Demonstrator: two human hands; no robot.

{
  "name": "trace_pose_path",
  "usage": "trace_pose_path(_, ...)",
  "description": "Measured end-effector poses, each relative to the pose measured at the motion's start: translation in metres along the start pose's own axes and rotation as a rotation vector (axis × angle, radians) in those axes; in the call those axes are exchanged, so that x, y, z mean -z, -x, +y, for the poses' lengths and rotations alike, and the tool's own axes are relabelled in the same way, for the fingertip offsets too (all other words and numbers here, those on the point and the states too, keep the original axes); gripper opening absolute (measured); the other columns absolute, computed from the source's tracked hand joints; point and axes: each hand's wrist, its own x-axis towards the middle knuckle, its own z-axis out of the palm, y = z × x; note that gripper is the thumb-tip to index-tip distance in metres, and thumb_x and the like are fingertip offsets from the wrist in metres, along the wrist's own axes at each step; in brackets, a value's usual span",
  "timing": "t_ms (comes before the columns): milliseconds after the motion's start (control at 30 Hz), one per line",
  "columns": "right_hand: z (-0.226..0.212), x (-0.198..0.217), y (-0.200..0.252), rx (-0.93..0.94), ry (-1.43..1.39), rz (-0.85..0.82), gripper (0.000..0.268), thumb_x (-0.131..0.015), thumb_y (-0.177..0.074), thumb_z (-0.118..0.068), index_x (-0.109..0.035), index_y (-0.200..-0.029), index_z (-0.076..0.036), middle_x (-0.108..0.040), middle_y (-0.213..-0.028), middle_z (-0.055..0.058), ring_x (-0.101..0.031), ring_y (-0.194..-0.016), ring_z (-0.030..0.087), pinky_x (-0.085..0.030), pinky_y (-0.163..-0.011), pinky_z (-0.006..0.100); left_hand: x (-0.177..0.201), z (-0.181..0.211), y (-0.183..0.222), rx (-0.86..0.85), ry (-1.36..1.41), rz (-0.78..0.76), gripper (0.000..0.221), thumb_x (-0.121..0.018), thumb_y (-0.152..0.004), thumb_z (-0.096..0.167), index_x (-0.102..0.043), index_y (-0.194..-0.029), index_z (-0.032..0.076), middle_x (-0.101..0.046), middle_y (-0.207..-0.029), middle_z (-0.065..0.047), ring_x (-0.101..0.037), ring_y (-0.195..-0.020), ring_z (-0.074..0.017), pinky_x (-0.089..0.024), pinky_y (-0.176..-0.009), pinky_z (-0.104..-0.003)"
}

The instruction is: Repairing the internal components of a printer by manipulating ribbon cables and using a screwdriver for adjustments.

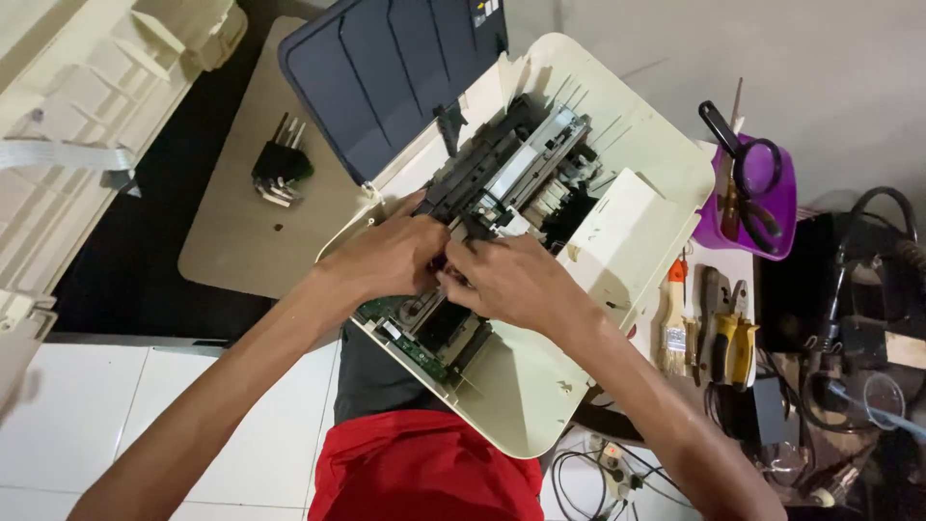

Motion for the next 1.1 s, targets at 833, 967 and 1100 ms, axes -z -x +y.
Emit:
trace_pose_path(833,-0.009,0.006,0.006,-0.085,0.191,0.162,0.039,-0.054,-0.105,-0.045,-0.068,-0.095,-0.009,-0.063,-0.065,0.003,-0.061,-0.052,0.011,-0.047,-0.049,0.022,0.004,0.015,-0.006,0.177,-0.198,-0.198,0.026,-0.066,-0.081,0.032,-0.073,-0.084,0.008,-0.08,-0.088,-0.015,-0.075,-0.1,-0.0307,-0.012,-0.129,-0.046)
trace_pose_path(967,-0.004,0.015,0.009,0.012,0.14,0.111,0.033,-0.059,-0.103,-0.04,-0.068,-0.108,-0.009,-0.071,-0.095,0.009,-0.074,-0.081,0.021,-0.058,-0.062,0.027,0.014,0.034,-0.004,0.213,-0.161,-0.184,0.026,-0.07,-0.082,0.033,-0.074,-0.087,0.008,-0.08,-0.094,-0.016,-0.074,-0.104,-0.0342,-0.027,-0.123,-0.047)
trace_pose_path(1100,-0.003,0.007,0.003,0.031,0.13,0.049,0.024,-0.058,-0.105,-0.031,-0.067,-0.107,-0.01,-0.068,-0.093,0.006,-0.072,-0.082,0.018,-0.058,-0.065,0.026,0.018,0.04,-0.002,0.232,-0.136,-0.17,0.026,-0.072,-0.08,0.035,-0.074,-0.089,0.011,-0.08,-0.095,-0.015,-0.074,-0.104,-0.0349,-0.036,-0.118,-0.046)
